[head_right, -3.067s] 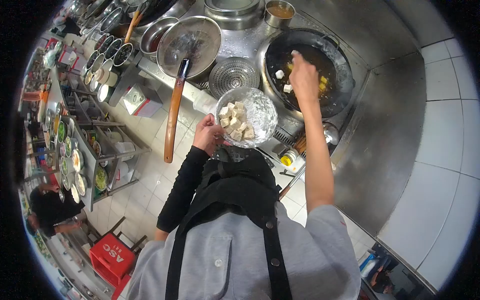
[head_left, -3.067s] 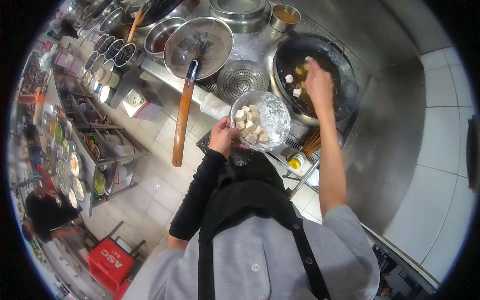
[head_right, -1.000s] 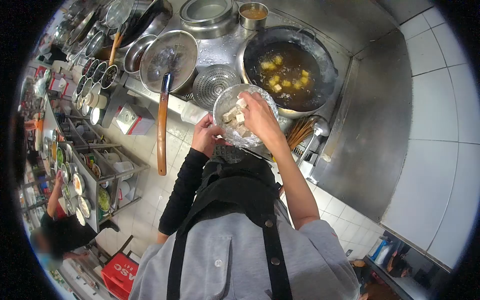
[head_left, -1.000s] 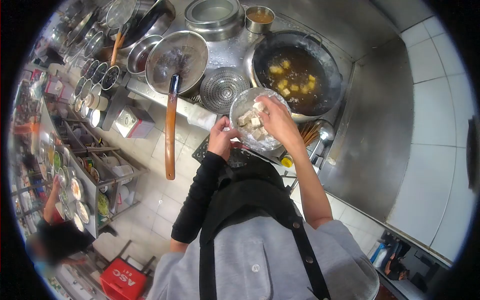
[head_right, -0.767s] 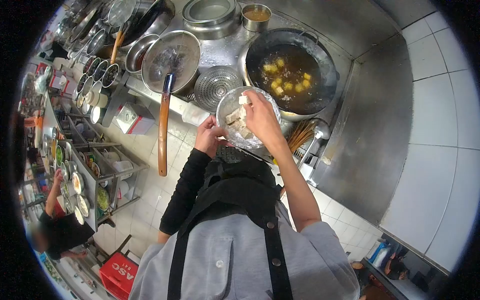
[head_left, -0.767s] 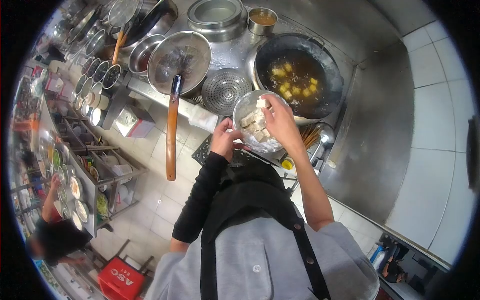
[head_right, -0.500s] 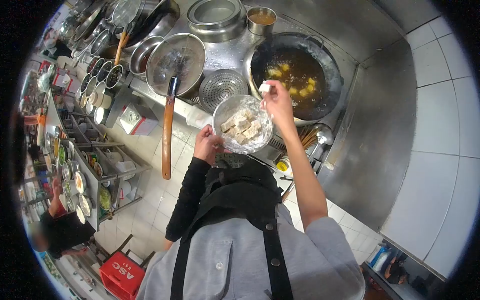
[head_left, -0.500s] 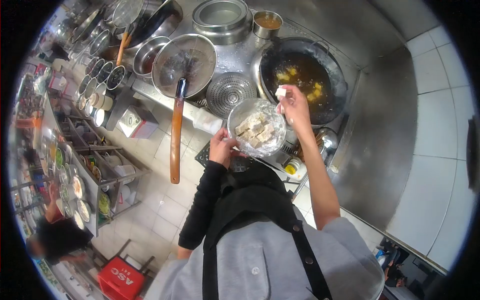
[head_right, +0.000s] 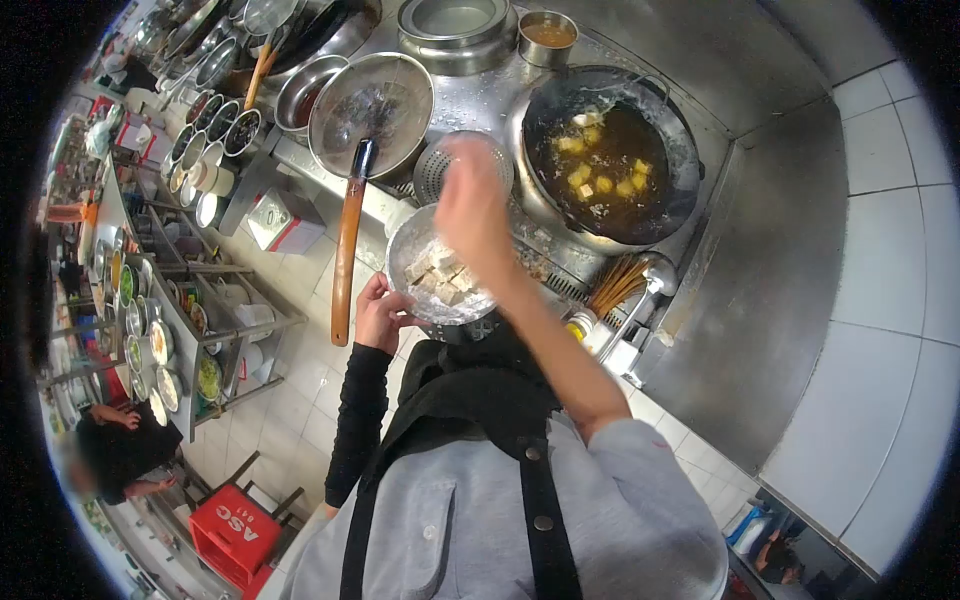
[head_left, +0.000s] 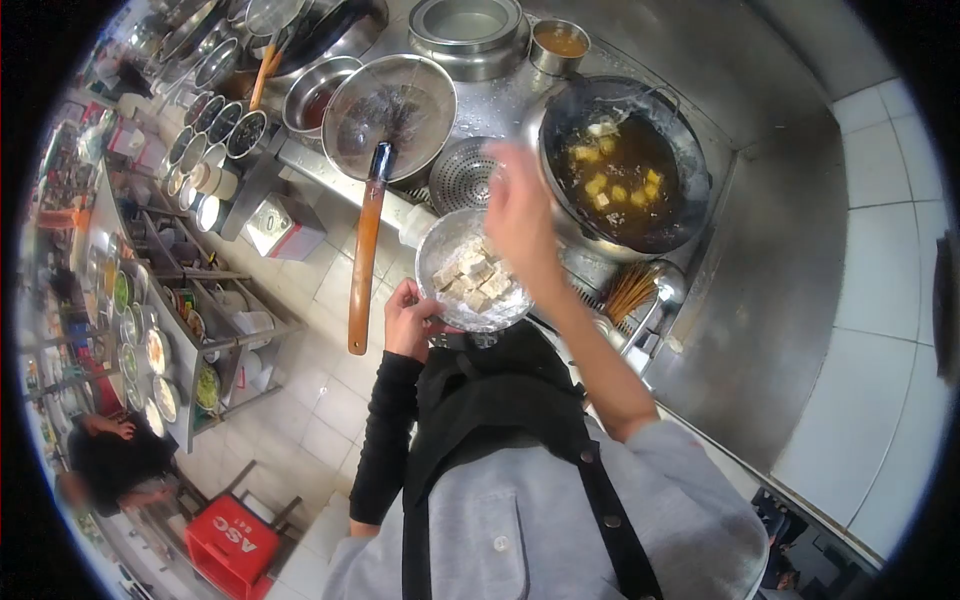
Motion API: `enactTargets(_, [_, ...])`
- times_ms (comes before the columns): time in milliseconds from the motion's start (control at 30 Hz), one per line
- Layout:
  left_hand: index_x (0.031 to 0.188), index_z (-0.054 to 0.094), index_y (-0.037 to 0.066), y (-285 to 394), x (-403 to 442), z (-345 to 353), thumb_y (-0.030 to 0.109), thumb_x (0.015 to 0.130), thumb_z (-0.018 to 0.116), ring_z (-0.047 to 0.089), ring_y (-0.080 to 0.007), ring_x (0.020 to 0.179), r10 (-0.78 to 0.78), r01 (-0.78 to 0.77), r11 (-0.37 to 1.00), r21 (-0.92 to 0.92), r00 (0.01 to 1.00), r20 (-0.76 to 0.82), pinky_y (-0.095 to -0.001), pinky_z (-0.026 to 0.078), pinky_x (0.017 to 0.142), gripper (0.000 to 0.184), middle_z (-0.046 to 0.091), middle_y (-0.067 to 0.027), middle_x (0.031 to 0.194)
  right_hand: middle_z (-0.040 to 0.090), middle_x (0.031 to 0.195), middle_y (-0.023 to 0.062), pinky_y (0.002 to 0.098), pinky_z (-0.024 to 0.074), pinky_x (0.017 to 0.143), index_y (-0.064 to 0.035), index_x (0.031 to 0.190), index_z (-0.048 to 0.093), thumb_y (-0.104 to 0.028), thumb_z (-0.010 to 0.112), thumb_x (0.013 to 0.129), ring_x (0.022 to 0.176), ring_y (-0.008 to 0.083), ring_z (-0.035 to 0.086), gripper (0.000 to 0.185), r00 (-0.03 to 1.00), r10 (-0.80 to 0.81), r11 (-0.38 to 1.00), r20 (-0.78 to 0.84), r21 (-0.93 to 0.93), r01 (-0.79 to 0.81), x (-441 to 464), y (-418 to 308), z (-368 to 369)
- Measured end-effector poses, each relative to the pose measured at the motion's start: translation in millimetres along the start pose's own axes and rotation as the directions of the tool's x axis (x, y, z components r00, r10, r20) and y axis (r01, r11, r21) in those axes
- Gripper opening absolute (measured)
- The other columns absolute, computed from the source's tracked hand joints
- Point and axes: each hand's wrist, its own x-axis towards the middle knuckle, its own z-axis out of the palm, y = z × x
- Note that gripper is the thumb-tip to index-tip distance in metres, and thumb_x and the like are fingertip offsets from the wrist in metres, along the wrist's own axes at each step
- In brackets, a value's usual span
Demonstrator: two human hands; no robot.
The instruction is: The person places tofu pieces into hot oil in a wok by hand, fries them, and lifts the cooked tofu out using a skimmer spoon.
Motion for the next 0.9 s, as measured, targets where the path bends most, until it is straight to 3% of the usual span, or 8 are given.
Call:
enactTargets(33, [0.084, 0.045, 0.006, 3, -2, -1, -0.011, 0.080, 0.057, 0.064, -0.0242, 0.074, 0.006, -0.006, 1.000, -0.023, 1.000, 0.000, -0.0490, 0.067, 0.058, 0.022, 0.056, -0.0082, 0.091, 0.062, 0.120, 0.0238, 0.0454, 0.0495, 0.098, 0.0027, 0.119, 0.060, 0.006, 0.055, 0.090, 0.116, 0.0436, 0.060, 0.029, 0.992, -0.117, 0.993, 0.055, 0.022, 0.116, -26, -24, 1])
enactTargets(133, [0.087, 0.046, 0.006, 11, -3, -6, -0.011, 0.079, 0.058, 0.065, -0.0237, 0.072, 0.044, -0.044, 0.999, 0.005, 0.999, 0.023, -0.0457, 0.067, 0.059, 0.022, 0.056, -0.0073, 0.088, 0.055, 0.124, 0.0292, 0.0504, 0.0452, 0.104, 0.0077, 0.122, 0.056, 0.007, 0.053, 0.087, 0.120, 0.0460, 0.055, 0.036, 0.959, 0.010, 0.996, 0.284, 0.083, -0.035, -76, -77, -7])
enactTargets(300, [0.090, 0.047, 0.005, 24, -1, 10, -0.011, 0.081, 0.059, 0.068, -0.0258, 0.078, 0.106, -0.104, 0.994, -0.043, 0.992, 0.062, -0.0438, 0.067, 0.060, 0.022, 0.058, -0.0080, 0.089, 0.053, 0.127, 0.0315, 0.0493, 0.0449, 0.104, 0.0091, 0.129, 0.053, 0.005, 0.055, 0.089, 0.122, 0.0476, 0.053, 0.041, 0.944, 0.146, 0.988, 0.296, -0.090, -0.125, -89, -59, -29])
enactTargets(467, [0.090, 0.047, 0.004, 22, 8, 21, -0.011, 0.080, 0.063, 0.066, -0.0251, 0.069, 0.147, -0.148, 0.989, 0.003, 0.984, 0.098, -0.0434, 0.066, 0.055, 0.024, 0.059, -0.0131, 0.093, 0.053, 0.127, 0.0368, 0.0502, 0.0448, 0.104, 0.0096, 0.133, 0.048, -0.030, 0.066, 0.096, 0.120, 0.0495, 0.054, 0.058, 0.913, 0.393, 0.875, 0.108, -0.350, -0.335, -80, 20, -4])
enactTargets(567, [0.088, 0.047, 0.004, 11, 11, 28, -0.009, 0.079, 0.065, 0.065, -0.0250, 0.068, 0.135, -0.142, 0.987, 0.072, 0.986, 0.093, -0.0432, 0.065, 0.054, 0.025, 0.056, -0.0118, 0.095, 0.052, 0.126, 0.0411, 0.0497, 0.0472, 0.100, 0.0095, 0.135, 0.047, -0.048, 0.071, 0.090, 0.120, 0.0496, 0.056, 0.076, 0.779, 0.579, 0.811, 0.241, -0.269, -0.520, -65, 50, 27])
enactTargets(700, [0.084, 0.045, 0.005, 15, 23, 29, -0.009, 0.078, 0.065, 0.067, -0.0272, 0.076, 0.117, -0.120, 0.992, 0.030, 0.988, 0.100, -0.0445, 0.065, 0.053, 0.026, 0.052, -0.0087, 0.098, 0.062, 0.124, 0.0280, 0.0467, 0.0501, 0.096, -0.0003, 0.124, 0.059, -0.030, 0.080, 0.083, 0.117, 0.0389, 0.062, 0.055, 0.843, 0.397, 0.913, 0.364, -0.063, -0.403, -59, 67, 19])
enactTargets(833, [0.085, 0.046, 0.005, 15, 29, 28, -0.010, 0.080, 0.060, 0.067, -0.0278, 0.078, 0.100, -0.097, 0.995, -0.036, 0.989, 0.110, -0.0461, 0.066, 0.055, 0.022, 0.055, -0.0099, 0.094, 0.064, 0.111, 0.0227, 0.0476, 0.0510, 0.091, -0.0024, 0.114, 0.064, -0.007, 0.068, 0.087, 0.105, 0.0420, 0.063, 0.028, 0.973, 0.042, 0.983, 0.227, -0.186, 0.001, -58, 75, -1])
enactTargets(900, [0.086, 0.046, 0.005, 13, 29, 35, -0.009, 0.080, 0.059, 0.067, -0.0276, 0.077, 0.089, -0.087, 0.996, -0.023, 0.990, 0.112, -0.0472, 0.066, 0.056, 0.020, 0.056, -0.0097, 0.092, 0.062, 0.106, 0.0235, 0.0502, 0.0504, 0.090, -0.0034, 0.115, 0.064, -0.003, 0.063, 0.089, 0.103, 0.0443, 0.063, 0.026, 0.951, 0.102, 0.971, 0.293, -0.239, -0.031, -63, 77, -1])
